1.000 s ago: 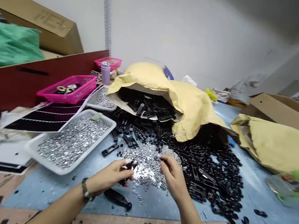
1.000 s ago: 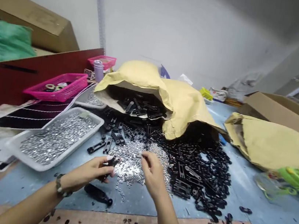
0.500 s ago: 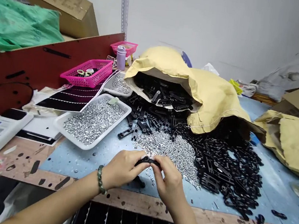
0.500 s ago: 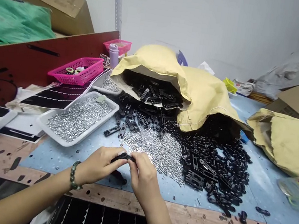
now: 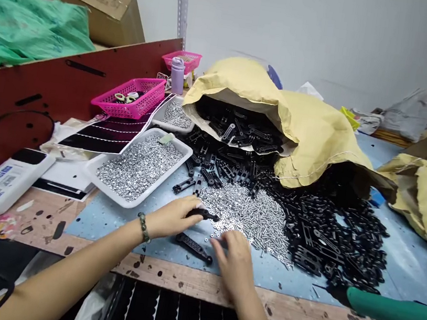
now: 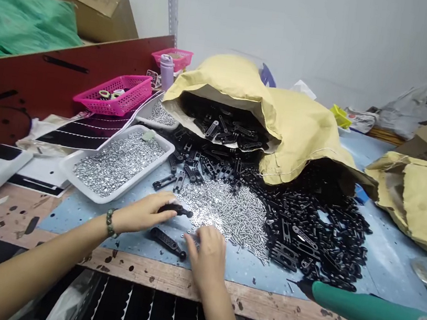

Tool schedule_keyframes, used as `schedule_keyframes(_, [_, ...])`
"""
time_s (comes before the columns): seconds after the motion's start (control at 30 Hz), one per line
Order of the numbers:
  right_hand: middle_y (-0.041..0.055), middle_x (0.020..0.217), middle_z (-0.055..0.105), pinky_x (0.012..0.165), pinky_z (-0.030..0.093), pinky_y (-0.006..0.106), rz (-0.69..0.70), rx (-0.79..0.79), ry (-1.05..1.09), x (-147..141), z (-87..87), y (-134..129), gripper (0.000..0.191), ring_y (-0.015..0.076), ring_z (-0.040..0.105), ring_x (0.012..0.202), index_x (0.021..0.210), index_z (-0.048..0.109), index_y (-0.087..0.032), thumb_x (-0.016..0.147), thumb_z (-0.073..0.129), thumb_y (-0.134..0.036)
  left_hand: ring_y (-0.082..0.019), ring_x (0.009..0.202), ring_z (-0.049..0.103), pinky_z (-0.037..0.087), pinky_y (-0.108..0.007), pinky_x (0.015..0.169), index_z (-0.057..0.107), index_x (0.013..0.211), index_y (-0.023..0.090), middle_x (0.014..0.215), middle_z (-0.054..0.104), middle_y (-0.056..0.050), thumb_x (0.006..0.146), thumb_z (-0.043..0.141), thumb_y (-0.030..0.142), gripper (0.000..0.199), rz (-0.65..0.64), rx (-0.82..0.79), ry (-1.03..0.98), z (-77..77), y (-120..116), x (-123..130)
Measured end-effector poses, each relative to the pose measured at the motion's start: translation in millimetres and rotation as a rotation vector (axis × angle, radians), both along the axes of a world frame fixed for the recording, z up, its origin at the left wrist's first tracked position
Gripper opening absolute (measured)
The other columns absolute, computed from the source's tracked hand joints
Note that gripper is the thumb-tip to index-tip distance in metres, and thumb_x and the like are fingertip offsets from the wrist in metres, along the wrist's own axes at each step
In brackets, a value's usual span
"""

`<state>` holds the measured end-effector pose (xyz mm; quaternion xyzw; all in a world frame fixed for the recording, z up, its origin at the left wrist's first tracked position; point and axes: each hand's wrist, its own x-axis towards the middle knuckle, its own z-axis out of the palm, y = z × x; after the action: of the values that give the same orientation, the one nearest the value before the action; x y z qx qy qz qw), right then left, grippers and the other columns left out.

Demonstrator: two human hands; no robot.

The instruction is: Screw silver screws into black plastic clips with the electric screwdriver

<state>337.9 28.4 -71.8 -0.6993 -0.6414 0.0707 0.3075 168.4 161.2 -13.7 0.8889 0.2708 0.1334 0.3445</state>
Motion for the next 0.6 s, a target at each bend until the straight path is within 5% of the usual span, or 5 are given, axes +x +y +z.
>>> schedule_keyframes(0.13, [0.0064,0.094,0.059,0.075,0.044,0.034,0.084,0.056,0.104,10,3.8,-14,0.015,0.0204,0.054,0.087,0.106,0.051,-0.021,0.091,0.049,-0.024,-0.02,0.093,0.053,0.041,-0.031,0.083,0.064,0.093,0.021,0.093,0.061,-0.003,0.088,0.054,0.02,0.011,-0.175,0.017,0.046,-10.8,-8,12])
schedule_keyframes(0.3, [0.005,0.089,0.063,0.076,0.043,0.035,0.208,0.067,0.032,2,-4.8,-17,0.013,0.02,0.055,0.084,0.098,0.057,-0.021,0.09,0.049,-0.015,-0.022,0.093,0.053,0.04,-0.036,0.085,0.063,0.109,0.023,0.098,0.06,-0.005,0.091,0.051,0.019,0.023,-0.291,0.042,0.131,-17.5,-13,11])
schedule_keyframes(0.5, [0.0054,0.089,0.064,0.076,0.045,0.035,0.235,0.011,0.047,-1,2.7,-11,0.012,0.0207,0.057,0.084,0.094,0.061,-0.021,0.089,0.051,-0.017,-0.02,0.094,0.055,0.041,-0.034,0.088,0.066,0.109,0.026,0.098,0.061,-0.004,0.09,0.051,0.019,0.024,-0.268,-0.011,0.198,-18.5,0,3])
schedule_keyframes(0.6, [0.0072,0.095,0.062,0.077,0.047,0.034,0.185,0.023,0.1,7,15.5,19,0.015,0.021,0.057,0.089,0.098,0.062,-0.022,0.091,0.049,-0.026,-0.02,0.093,0.056,0.043,-0.033,0.086,0.068,0.104,0.026,0.096,0.063,-0.003,0.089,0.053,0.02,0.022,-0.263,-0.026,0.209,-17.8,-2,0])
